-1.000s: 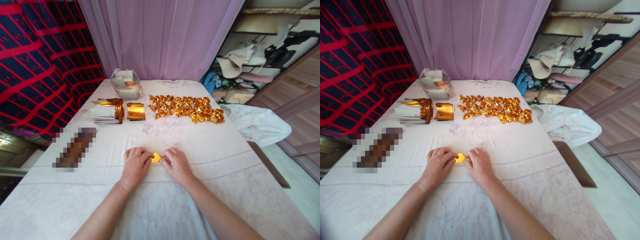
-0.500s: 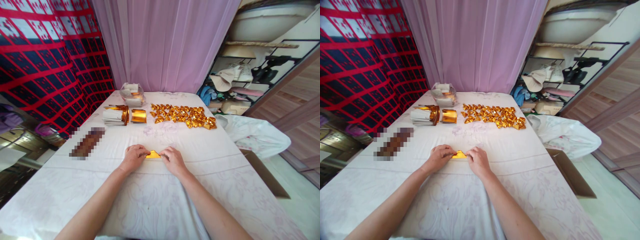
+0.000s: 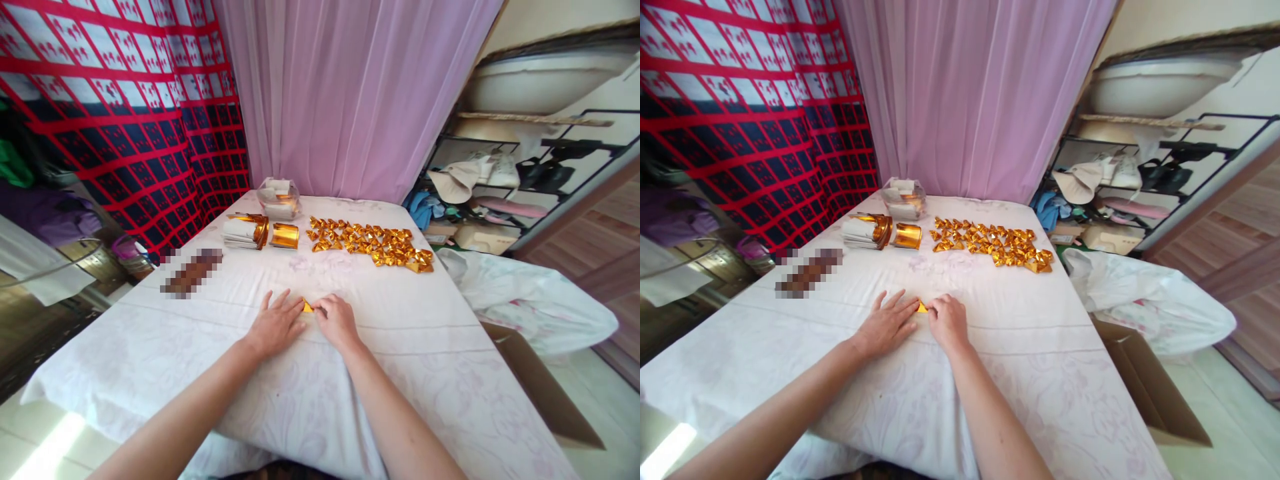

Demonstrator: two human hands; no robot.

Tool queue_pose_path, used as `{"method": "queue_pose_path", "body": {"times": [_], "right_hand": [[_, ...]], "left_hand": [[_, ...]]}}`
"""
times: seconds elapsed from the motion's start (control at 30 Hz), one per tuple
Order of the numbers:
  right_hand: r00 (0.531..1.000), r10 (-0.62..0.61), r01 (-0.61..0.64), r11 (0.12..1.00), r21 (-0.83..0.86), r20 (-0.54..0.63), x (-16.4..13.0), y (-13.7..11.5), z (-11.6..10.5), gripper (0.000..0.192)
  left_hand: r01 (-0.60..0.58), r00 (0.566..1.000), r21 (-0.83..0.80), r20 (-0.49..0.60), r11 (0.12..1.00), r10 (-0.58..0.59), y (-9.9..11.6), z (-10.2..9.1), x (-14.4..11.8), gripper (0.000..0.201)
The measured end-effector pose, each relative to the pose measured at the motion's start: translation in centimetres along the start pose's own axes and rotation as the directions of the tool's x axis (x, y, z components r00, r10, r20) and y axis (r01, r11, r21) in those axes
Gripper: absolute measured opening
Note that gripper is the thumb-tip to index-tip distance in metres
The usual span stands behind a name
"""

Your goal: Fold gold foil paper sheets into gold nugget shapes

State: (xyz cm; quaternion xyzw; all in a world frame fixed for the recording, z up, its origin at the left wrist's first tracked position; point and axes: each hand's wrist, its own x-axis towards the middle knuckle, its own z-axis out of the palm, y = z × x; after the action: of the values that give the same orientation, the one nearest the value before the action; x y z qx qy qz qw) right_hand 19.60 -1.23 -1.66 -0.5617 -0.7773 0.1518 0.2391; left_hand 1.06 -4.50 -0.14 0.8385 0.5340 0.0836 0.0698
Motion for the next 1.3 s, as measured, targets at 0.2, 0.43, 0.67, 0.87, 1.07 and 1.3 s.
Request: {"method": "queue_pose_path", "body": {"times": [0.2, 0.43, 0.67, 0.87, 1.07, 1.3], "right_hand": [[1.000, -0.015, 0.015, 1.000, -0.018, 0.000, -0.1, -0.1, 0.0, 0.020], [0.997, -0.075, 0.074, 0.996, -0.055, -0.016, -0.8, -0.2, -0.1, 0.023], [0.980, -0.199, 0.195, 0.957, -0.215, 0.004, -1.4, -0.8, -0.1, 0.031], [0.977, -0.214, 0.209, 0.943, -0.258, 0.010, -1.8, -1.3, -0.2, 0.035], [0.971, -0.237, 0.229, 0.940, -0.253, -0.003, -1.9, -1.3, -0.2, 0.028], [0.943, -0.330, 0.311, 0.921, -0.233, -0.045, -3.0, -0.8, -0.7, 0.025]], "left_hand": [[0.052, 0.990, 0.064, 0.128, 0.997, -0.059, 0.1, 0.2, -0.7, 0.055], [0.029, 0.992, 0.027, 0.125, 0.999, -0.032, -0.7, 0.4, -0.6, 0.054], [-0.055, 0.996, 0.042, 0.074, 0.998, 0.052, -1.7, 1.0, -0.3, 0.053], [-0.107, 0.993, 0.074, -0.043, 0.991, 0.111, -2.3, 2.0, -0.4, 0.052], [-0.095, 0.988, 0.066, -0.113, 0.993, 0.103, -2.0, 2.3, -0.5, 0.047], [-0.073, 0.987, 0.068, -0.139, 0.995, 0.082, -1.0, 1.7, -0.3, 0.047]]}}
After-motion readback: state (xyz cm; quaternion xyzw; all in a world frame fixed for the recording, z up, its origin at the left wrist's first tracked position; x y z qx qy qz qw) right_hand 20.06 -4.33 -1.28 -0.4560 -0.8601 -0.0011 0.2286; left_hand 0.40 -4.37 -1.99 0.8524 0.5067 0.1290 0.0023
